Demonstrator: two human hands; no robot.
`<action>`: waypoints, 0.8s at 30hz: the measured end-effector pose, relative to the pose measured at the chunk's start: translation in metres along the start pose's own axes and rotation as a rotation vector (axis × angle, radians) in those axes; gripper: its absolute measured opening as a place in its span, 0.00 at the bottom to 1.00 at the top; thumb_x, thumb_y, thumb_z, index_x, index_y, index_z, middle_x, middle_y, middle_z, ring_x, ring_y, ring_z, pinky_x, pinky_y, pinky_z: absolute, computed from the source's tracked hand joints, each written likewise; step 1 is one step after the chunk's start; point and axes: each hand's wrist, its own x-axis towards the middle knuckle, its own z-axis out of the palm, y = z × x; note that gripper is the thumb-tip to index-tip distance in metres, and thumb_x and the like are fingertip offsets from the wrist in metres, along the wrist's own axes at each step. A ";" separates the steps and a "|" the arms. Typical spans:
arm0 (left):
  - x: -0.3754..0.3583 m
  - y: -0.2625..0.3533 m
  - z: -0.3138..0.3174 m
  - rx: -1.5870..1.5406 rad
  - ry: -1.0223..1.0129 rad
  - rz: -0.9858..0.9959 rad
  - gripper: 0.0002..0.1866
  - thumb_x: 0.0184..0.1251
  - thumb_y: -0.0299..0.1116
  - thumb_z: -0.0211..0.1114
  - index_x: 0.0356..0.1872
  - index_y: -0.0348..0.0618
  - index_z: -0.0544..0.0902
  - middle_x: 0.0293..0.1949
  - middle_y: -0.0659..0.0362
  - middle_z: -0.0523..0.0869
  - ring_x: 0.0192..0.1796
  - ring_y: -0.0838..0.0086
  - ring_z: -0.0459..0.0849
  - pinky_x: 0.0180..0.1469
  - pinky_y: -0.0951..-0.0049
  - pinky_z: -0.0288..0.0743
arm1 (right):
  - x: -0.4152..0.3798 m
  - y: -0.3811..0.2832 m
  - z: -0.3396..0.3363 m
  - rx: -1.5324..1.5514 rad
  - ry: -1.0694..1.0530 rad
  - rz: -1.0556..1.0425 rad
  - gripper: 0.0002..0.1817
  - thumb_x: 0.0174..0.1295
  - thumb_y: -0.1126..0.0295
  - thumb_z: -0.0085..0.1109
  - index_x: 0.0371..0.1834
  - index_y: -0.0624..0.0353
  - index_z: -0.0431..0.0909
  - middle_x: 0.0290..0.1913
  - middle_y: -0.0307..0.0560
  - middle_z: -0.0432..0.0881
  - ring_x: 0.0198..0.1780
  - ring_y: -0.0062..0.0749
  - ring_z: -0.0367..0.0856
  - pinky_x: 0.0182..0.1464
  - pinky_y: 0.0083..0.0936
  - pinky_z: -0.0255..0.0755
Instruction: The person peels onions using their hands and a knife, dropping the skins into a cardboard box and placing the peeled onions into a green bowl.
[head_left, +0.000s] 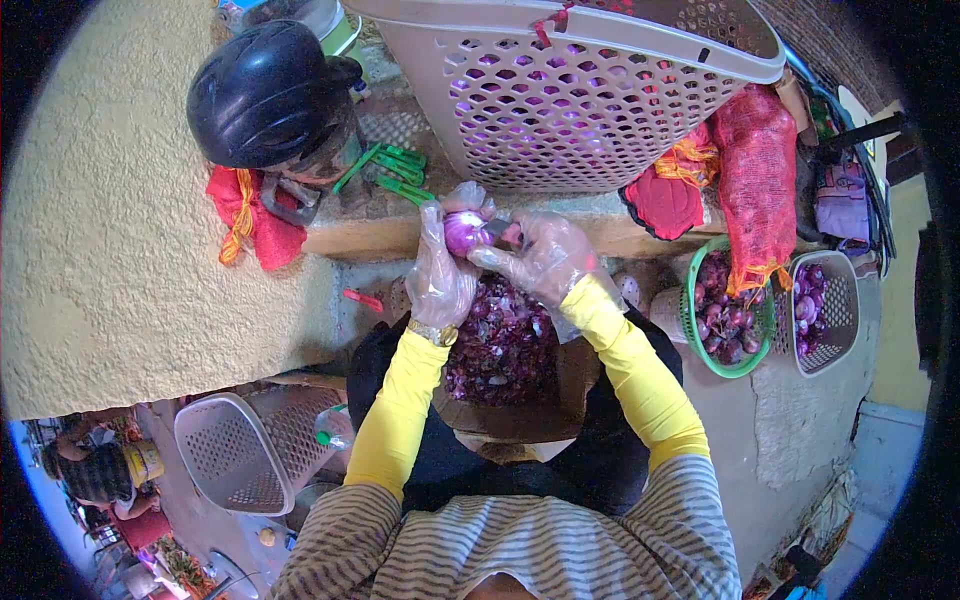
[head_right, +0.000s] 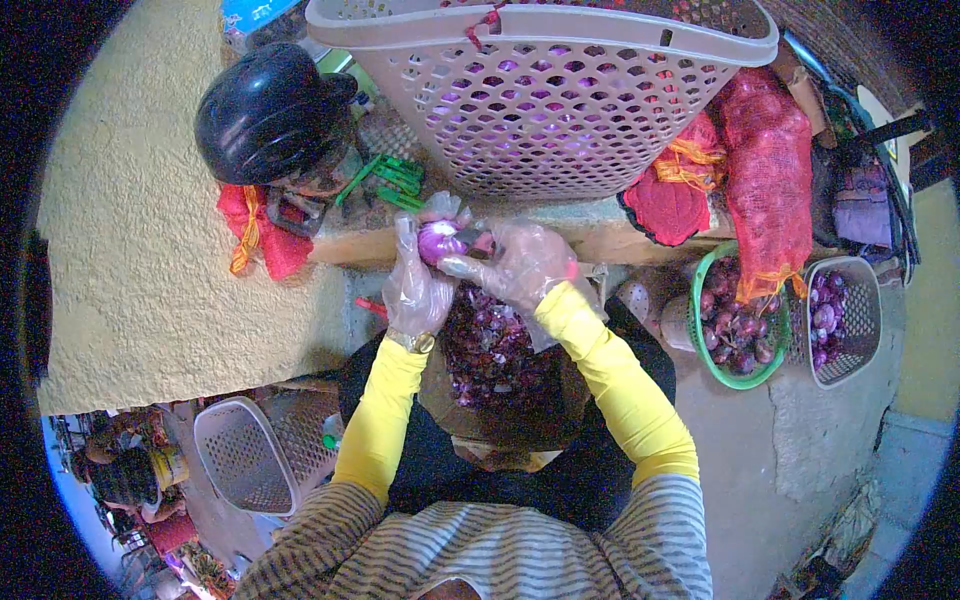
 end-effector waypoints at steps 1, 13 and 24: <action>-0.001 0.001 0.001 0.000 0.001 0.001 0.33 0.81 0.61 0.44 0.63 0.40 0.74 0.65 0.51 0.77 0.66 0.60 0.77 0.71 0.56 0.72 | 0.000 0.001 0.002 0.011 0.027 -0.002 0.36 0.51 0.27 0.66 0.33 0.54 0.87 0.29 0.56 0.86 0.34 0.55 0.87 0.38 0.46 0.79; -0.001 0.000 -0.002 -0.014 -0.030 -0.011 0.32 0.80 0.60 0.45 0.64 0.39 0.73 0.63 0.50 0.77 0.66 0.60 0.77 0.70 0.54 0.73 | -0.001 -0.002 0.002 0.084 -0.126 0.016 0.32 0.59 0.32 0.62 0.32 0.54 0.87 0.30 0.57 0.85 0.34 0.58 0.85 0.41 0.48 0.77; -0.004 0.001 0.000 -0.102 0.002 -0.078 0.32 0.80 0.61 0.48 0.64 0.41 0.72 0.62 0.50 0.78 0.64 0.60 0.79 0.70 0.55 0.73 | -0.001 0.001 -0.002 0.060 -0.136 -0.021 0.30 0.62 0.35 0.60 0.28 0.53 0.86 0.27 0.56 0.85 0.33 0.55 0.85 0.39 0.47 0.77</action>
